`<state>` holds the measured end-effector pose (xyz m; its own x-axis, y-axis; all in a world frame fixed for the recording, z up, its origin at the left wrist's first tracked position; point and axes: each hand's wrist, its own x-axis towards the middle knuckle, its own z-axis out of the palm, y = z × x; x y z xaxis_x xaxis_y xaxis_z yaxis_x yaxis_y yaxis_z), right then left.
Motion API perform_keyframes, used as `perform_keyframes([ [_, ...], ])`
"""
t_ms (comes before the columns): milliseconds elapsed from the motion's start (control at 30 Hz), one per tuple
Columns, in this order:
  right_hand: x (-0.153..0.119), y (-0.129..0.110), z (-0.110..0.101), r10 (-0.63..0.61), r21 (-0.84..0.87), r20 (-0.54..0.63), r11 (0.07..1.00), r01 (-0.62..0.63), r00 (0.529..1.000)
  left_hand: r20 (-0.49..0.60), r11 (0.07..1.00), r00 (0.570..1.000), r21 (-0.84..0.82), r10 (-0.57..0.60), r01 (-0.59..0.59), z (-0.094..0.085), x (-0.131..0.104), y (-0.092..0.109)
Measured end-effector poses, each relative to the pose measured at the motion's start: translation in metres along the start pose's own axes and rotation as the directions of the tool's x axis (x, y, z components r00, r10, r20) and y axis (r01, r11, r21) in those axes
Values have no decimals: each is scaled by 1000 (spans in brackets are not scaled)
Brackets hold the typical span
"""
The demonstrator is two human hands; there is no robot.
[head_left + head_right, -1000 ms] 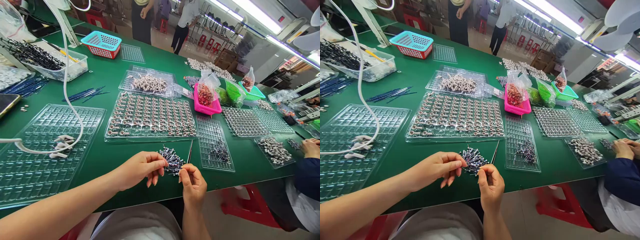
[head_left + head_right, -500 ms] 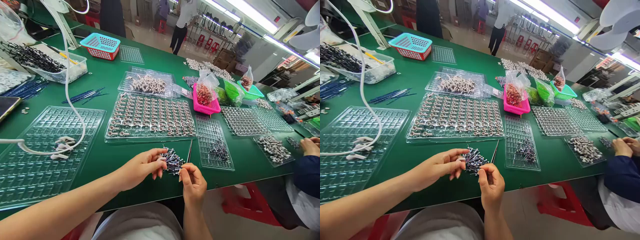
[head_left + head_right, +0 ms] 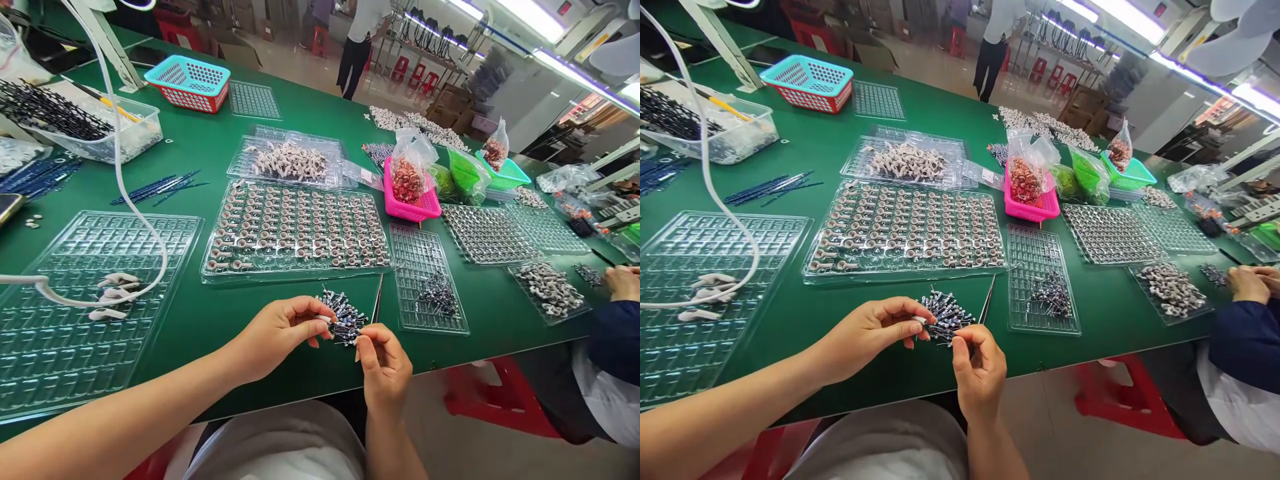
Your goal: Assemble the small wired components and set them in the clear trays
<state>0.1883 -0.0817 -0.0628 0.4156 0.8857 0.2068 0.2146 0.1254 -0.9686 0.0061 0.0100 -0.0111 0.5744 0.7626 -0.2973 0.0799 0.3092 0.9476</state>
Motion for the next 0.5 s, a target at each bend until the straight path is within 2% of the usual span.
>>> perform_keyframes([
  [500,-2,1,-1,-72,-133,38,988,76,997,48,997,998,-65,-44,47,3,-1,3],
])
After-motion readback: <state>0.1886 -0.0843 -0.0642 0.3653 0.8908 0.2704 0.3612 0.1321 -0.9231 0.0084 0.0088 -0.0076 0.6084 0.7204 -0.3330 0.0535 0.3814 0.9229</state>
